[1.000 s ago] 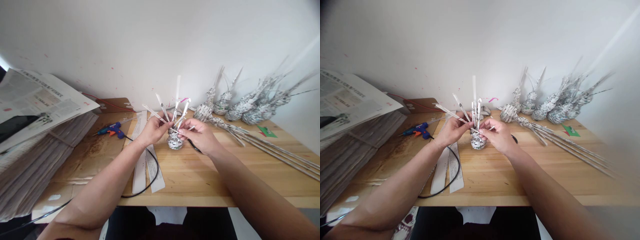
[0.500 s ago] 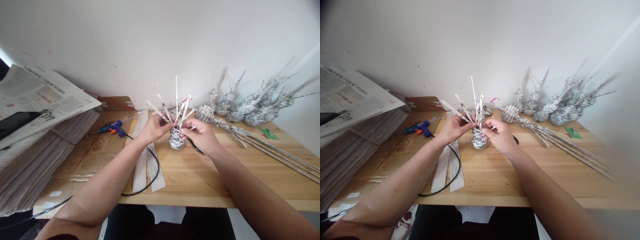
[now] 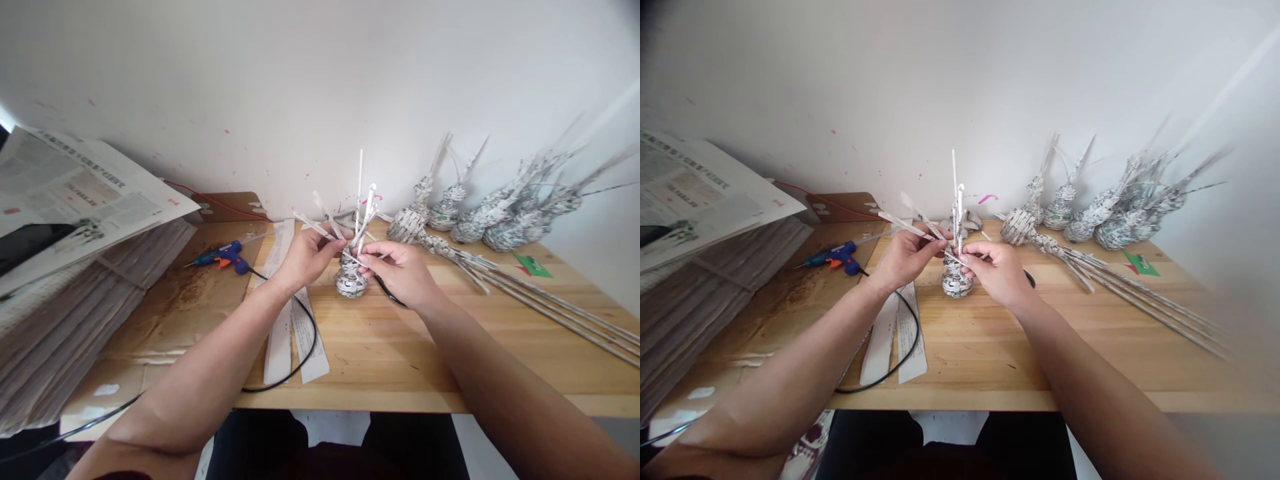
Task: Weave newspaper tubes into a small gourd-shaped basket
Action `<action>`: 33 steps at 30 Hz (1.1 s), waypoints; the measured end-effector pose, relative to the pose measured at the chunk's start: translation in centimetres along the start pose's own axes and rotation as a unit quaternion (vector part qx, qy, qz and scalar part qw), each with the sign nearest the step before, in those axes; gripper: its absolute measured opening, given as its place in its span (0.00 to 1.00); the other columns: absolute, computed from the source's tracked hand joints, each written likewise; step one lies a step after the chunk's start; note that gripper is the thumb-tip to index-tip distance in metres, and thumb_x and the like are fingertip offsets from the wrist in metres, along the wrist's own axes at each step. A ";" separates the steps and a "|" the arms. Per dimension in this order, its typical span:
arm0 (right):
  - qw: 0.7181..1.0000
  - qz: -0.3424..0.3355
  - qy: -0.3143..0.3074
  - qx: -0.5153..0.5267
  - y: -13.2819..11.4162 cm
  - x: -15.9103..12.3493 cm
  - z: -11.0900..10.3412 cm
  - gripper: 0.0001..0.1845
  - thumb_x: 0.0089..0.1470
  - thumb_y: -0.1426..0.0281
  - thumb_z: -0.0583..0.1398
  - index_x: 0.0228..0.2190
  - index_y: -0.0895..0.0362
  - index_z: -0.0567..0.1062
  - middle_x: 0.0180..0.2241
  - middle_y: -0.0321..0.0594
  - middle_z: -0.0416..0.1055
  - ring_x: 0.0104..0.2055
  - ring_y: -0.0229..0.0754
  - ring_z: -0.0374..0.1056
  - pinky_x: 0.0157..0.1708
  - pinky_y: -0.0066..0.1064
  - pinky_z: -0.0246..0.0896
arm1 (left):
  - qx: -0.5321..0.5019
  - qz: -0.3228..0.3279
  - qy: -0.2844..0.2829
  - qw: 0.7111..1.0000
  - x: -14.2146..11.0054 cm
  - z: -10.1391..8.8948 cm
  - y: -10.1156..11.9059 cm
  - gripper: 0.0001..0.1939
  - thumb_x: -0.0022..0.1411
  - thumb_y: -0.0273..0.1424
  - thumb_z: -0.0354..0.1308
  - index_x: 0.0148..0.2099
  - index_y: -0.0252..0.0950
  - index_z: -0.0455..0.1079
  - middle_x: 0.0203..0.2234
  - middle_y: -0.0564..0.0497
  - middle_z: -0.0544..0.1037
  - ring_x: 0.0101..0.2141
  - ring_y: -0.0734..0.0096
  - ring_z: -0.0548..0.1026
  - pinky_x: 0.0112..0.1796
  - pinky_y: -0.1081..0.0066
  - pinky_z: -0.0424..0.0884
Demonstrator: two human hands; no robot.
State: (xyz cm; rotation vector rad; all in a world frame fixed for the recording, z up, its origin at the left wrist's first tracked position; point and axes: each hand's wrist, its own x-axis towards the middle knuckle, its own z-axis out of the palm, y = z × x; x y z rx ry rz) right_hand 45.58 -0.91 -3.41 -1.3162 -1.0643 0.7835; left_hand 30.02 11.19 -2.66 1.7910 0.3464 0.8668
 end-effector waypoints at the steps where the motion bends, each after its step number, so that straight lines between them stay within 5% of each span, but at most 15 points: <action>1: 1.000 -0.002 0.000 -0.001 0.0 0.0 0.0 0.19 0.44 0.55 0.73 0.33 0.56 0.82 0.29 0.40 0.79 0.28 0.39 0.73 0.31 0.34 0.74 | 0.005 0.000 0.001 1.000 0.0 0.0 0.1 0.15 0.63 0.41 0.65 0.42 0.32 0.78 0.32 0.47 0.82 0.32 0.69 0.77 0.36 0.70 0.75; 10: 1.000 -0.001 0.000 0.006 -0.1 -0.1 -0.1 0.20 0.44 0.54 0.73 0.32 0.57 0.82 0.28 0.38 0.77 0.27 0.39 0.72 0.31 0.34 0.73 | 0.037 0.017 -0.024 0.999 0.0 -0.2 0.4 0.20 0.65 0.48 0.62 0.40 0.33 0.76 0.32 0.47 0.81 0.34 0.68 0.78 0.38 0.70 0.75; 16: 1.000 -0.001 -0.017 0.010 0.2 0.1 -0.4 0.18 0.44 0.57 0.73 0.33 0.56 0.82 0.27 0.38 0.77 0.27 0.38 0.72 0.30 0.32 0.72 | 0.055 -0.014 -0.036 0.998 0.0 -0.4 0.5 0.16 0.57 0.41 0.71 0.36 0.32 0.77 0.31 0.47 0.81 0.33 0.67 0.77 0.36 0.70 0.72; 22: 0.998 -0.007 -0.059 -0.022 0.2 0.0 -1.1 0.13 0.52 0.60 0.69 0.36 0.55 0.83 0.30 0.38 0.79 0.28 0.38 0.72 0.32 0.34 0.72 | 0.016 -0.010 -0.037 0.999 0.1 -0.4 0.2 0.11 0.57 0.35 0.69 0.35 0.34 0.74 0.28 0.52 0.79 0.32 0.70 0.77 0.37 0.71 0.72; 26: 0.993 -0.043 -0.009 -0.112 -0.5 0.0 -1.9 0.12 0.54 0.63 0.66 0.40 0.54 0.84 0.39 0.42 0.81 0.34 0.43 0.75 0.37 0.38 0.72 | 0.069 0.036 -0.014 0.997 0.2 -0.2 0.2 0.05 0.59 0.30 0.64 0.33 0.34 0.73 0.28 0.52 0.79 0.32 0.70 0.76 0.36 0.71 0.72; 28: 0.974 -0.111 0.042 -0.194 -1.1 0.0 -2.5 0.11 0.55 0.65 0.66 0.40 0.52 0.85 0.43 0.44 0.81 0.41 0.47 0.76 0.44 0.43 0.72 | 0.112 0.069 -0.003 0.991 0.1 -0.1 0.4 0.03 0.61 0.28 0.63 0.33 0.35 0.73 0.28 0.52 0.78 0.32 0.70 0.77 0.37 0.71 0.72; 31: 0.903 -0.242 0.141 -0.326 -1.9 -0.1 -3.1 0.08 0.52 0.65 0.68 0.36 0.52 0.86 0.45 0.47 0.79 0.49 0.54 0.74 0.55 0.53 0.64 | 0.167 0.115 -0.006 0.979 -0.1 0.0 0.5 0.03 0.62 0.26 0.63 0.34 0.35 0.73 0.29 0.52 0.79 0.32 0.70 0.77 0.39 0.71 0.72; 33: 0.875 -0.278 0.149 -0.368 -2.4 -0.3 -3.2 0.06 0.52 0.65 0.68 0.31 0.53 0.85 0.41 0.47 0.80 0.48 0.55 0.74 0.56 0.53 0.62 | 0.193 0.137 -0.010 0.972 -0.3 0.0 0.5 0.03 0.64 0.25 0.62 0.35 0.35 0.73 0.30 0.52 0.80 0.33 0.71 0.77 0.39 0.71 0.72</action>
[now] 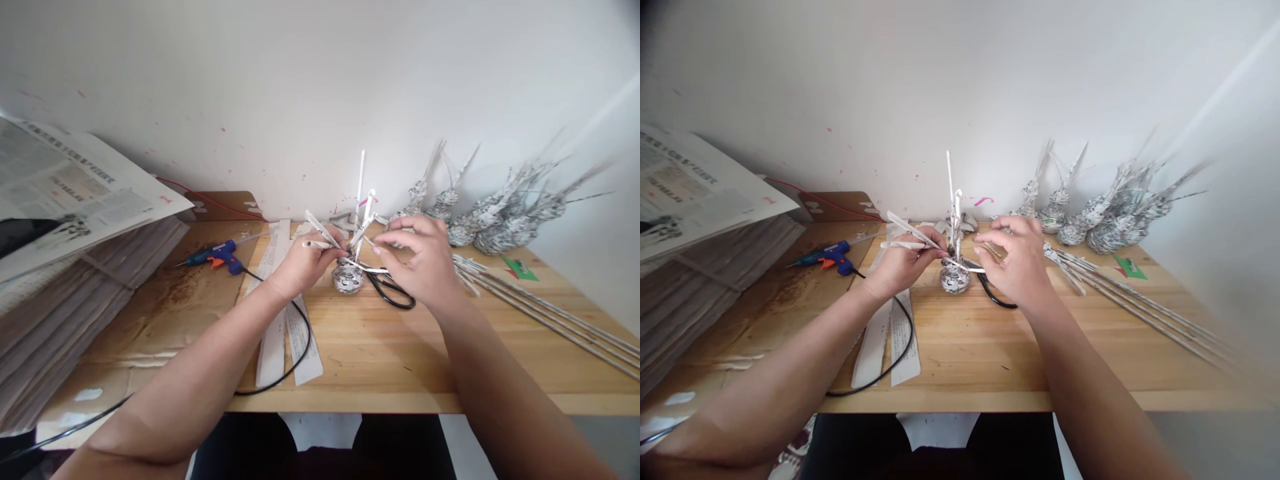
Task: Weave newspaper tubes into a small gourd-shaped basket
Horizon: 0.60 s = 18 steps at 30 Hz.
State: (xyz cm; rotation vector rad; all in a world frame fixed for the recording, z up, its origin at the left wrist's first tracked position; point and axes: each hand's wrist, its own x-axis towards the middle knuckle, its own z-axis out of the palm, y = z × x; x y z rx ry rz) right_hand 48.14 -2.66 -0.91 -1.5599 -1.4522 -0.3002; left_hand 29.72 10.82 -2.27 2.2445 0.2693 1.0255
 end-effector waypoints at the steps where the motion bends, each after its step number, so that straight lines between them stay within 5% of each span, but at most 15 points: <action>1: 1.000 0.004 -0.027 0.011 -0.2 -0.1 0.0 0.05 0.53 0.65 0.68 0.30 0.53 0.85 0.39 0.46 0.80 0.45 0.52 0.74 0.53 0.50 0.65 | 0.009 0.008 -0.001 1.000 -0.1 0.0 0.0 0.03 0.64 0.24 0.62 0.35 0.35 0.73 0.30 0.52 0.80 0.33 0.72 0.77 0.39 0.72 0.72; 6: 0.963 0.131 -0.174 0.161 -1.3 -0.9 1.1 0.06 0.55 0.66 0.66 0.33 0.55 0.80 0.29 0.37 0.78 0.28 0.39 0.71 0.31 0.32 0.65 | 0.017 0.028 -0.012 0.999 -0.2 0.1 0.0 0.04 0.67 0.25 0.61 0.36 0.35 0.73 0.31 0.52 0.79 0.32 0.73 0.75 0.37 0.73 0.71; 18: 0.918 0.224 -0.197 0.262 -0.3 -1.5 2.1 0.08 0.56 0.63 0.66 0.31 0.54 0.74 0.28 0.40 0.79 0.30 0.44 0.76 0.30 0.34 0.69 | -0.072 -0.034 -0.030 0.996 0.2 -0.3 -0.5 0.06 0.62 0.31 0.64 0.36 0.35 0.72 0.31 0.49 0.77 0.34 0.67 0.76 0.37 0.69 0.72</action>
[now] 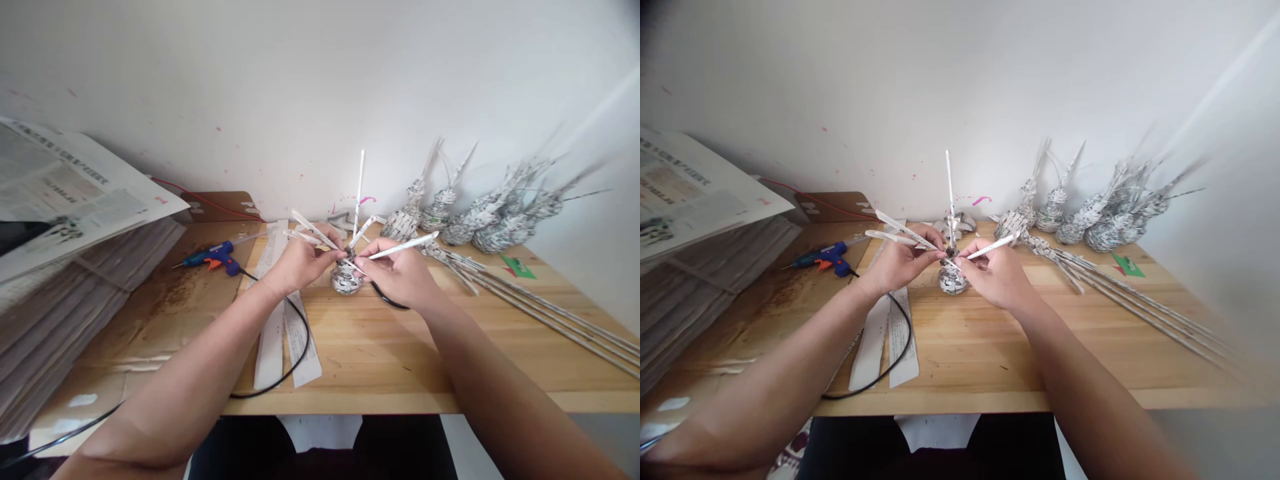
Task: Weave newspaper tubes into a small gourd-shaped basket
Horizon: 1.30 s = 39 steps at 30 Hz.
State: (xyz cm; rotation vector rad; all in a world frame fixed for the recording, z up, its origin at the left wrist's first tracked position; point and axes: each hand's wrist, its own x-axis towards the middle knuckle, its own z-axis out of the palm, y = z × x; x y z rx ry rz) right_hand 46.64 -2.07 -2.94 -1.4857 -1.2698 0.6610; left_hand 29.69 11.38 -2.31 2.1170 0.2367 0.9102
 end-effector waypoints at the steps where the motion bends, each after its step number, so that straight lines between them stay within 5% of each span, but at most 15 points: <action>1: 1.000 0.009 0.003 0.013 0.0 0.0 0.1 0.08 0.56 0.64 0.65 0.31 0.54 0.74 0.27 0.39 0.79 0.29 0.43 0.76 0.29 0.34 0.70 | -0.006 0.000 -0.008 1.000 0.0 -0.1 0.0 0.06 0.62 0.31 0.65 0.35 0.35 0.72 0.32 0.49 0.77 0.35 0.67 0.76 0.37 0.69 0.72; 9: 0.999 0.021 0.023 0.026 -0.1 0.1 0.4 0.11 0.51 0.71 0.64 0.39 0.51 0.73 0.26 0.34 0.77 0.27 0.43 0.75 0.27 0.33 0.68 | 0.008 0.018 -0.049 0.999 0.1 -0.5 0.6 0.06 0.63 0.30 0.65 0.35 0.34 0.73 0.32 0.48 0.78 0.36 0.67 0.76 0.40 0.68 0.71; 17: 0.999 -0.003 0.031 -0.023 -0.8 0.1 0.4 0.08 0.49 0.67 0.66 0.33 0.53 0.74 0.27 0.35 0.77 0.28 0.42 0.74 0.29 0.33 0.68 | 0.102 0.068 -0.041 0.992 -0.2 -0.3 0.7 0.02 0.63 0.28 0.67 0.38 0.36 0.78 0.36 0.47 0.81 0.40 0.65 0.77 0.44 0.66 0.73; 31: 0.990 0.059 0.058 0.113 -0.1 0.4 1.0 0.14 0.50 0.62 0.70 0.33 0.53 0.72 0.25 0.35 0.75 0.28 0.44 0.77 0.27 0.34 0.72 | 0.133 0.042 -0.013 0.990 0.0 -0.2 0.6 0.02 0.61 0.26 0.68 0.35 0.36 0.78 0.33 0.49 0.82 0.39 0.66 0.78 0.43 0.67 0.73; 39: 0.997 0.007 -0.015 0.078 -1.6 0.1 -0.6 0.17 0.53 0.53 0.69 0.33 0.56 0.81 0.29 0.38 0.79 0.31 0.40 0.75 0.33 0.32 0.71 | 0.122 0.030 0.003 0.992 -0.2 0.2 0.1 0.02 0.62 0.27 0.67 0.37 0.37 0.81 0.35 0.49 0.79 0.38 0.67 0.78 0.43 0.68 0.75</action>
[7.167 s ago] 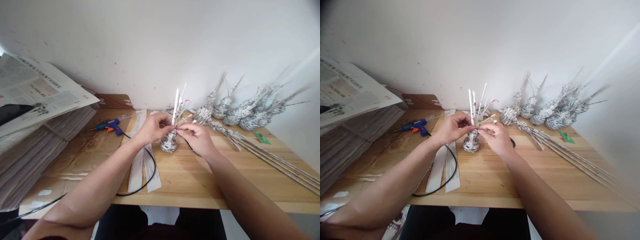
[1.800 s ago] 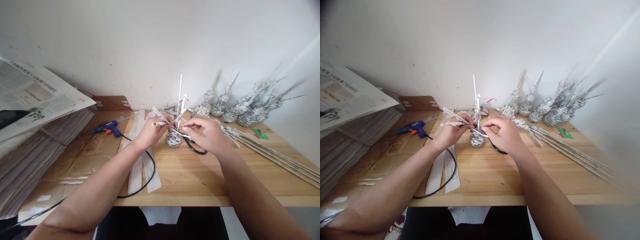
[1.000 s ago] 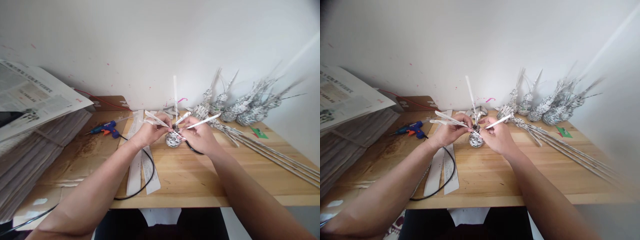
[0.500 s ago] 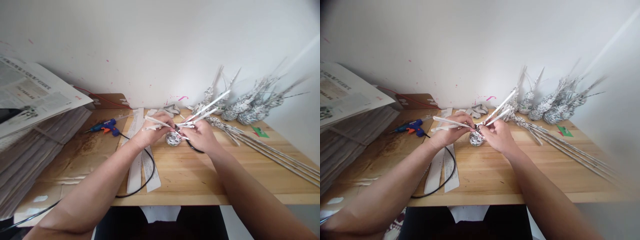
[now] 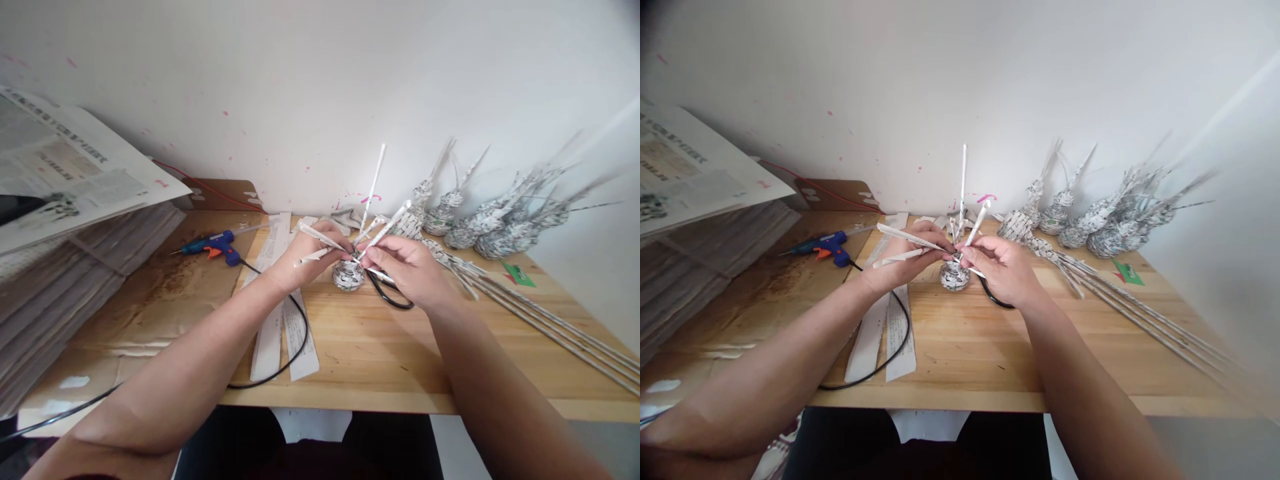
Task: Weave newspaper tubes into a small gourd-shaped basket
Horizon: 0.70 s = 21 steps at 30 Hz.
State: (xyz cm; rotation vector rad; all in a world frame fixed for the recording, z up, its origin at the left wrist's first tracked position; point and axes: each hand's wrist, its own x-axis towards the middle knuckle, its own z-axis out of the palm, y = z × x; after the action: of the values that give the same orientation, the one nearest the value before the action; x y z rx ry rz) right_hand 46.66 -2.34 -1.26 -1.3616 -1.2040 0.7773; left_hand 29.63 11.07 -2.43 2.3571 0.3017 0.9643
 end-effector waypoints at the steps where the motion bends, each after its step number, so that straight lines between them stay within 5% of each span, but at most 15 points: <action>1: 1.000 -0.006 -0.009 -0.005 -0.1 0.0 -0.1 0.17 0.53 0.53 0.69 0.33 0.55 0.82 0.29 0.38 0.80 0.31 0.40 0.75 0.33 0.31 0.71 | 0.000 0.000 -0.001 1.000 0.0 0.0 0.0 0.02 0.62 0.27 0.66 0.37 0.37 0.81 0.35 0.49 0.78 0.38 0.67 0.78 0.43 0.68 0.75; 11: 0.977 -0.110 -0.080 -0.164 -0.7 -0.5 -0.8 0.13 0.62 0.60 0.64 0.45 0.50 0.85 0.46 0.43 0.84 0.48 0.48 0.79 0.52 0.41 0.72 | 0.001 0.016 -0.008 1.000 0.1 -0.2 -0.4 0.07 0.65 0.25 0.60 0.36 0.36 0.80 0.36 0.48 0.77 0.38 0.66 0.77 0.43 0.68 0.73; 21: 0.984 -0.065 -0.036 -0.163 -0.4 -0.4 -0.5 0.26 0.59 0.46 0.63 0.26 0.55 0.83 0.29 0.41 0.81 0.33 0.45 0.76 0.35 0.34 0.70 | -0.007 0.024 -0.003 1.000 -0.3 0.4 0.1 0.06 0.65 0.27 0.63 0.35 0.37 0.81 0.35 0.48 0.77 0.36 0.67 0.77 0.40 0.69 0.74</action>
State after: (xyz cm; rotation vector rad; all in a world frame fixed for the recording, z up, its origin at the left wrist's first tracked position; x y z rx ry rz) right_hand 46.90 -2.87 -0.83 -1.5097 -1.5116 0.5565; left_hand 29.70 10.76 -2.73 2.3635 0.2368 0.9769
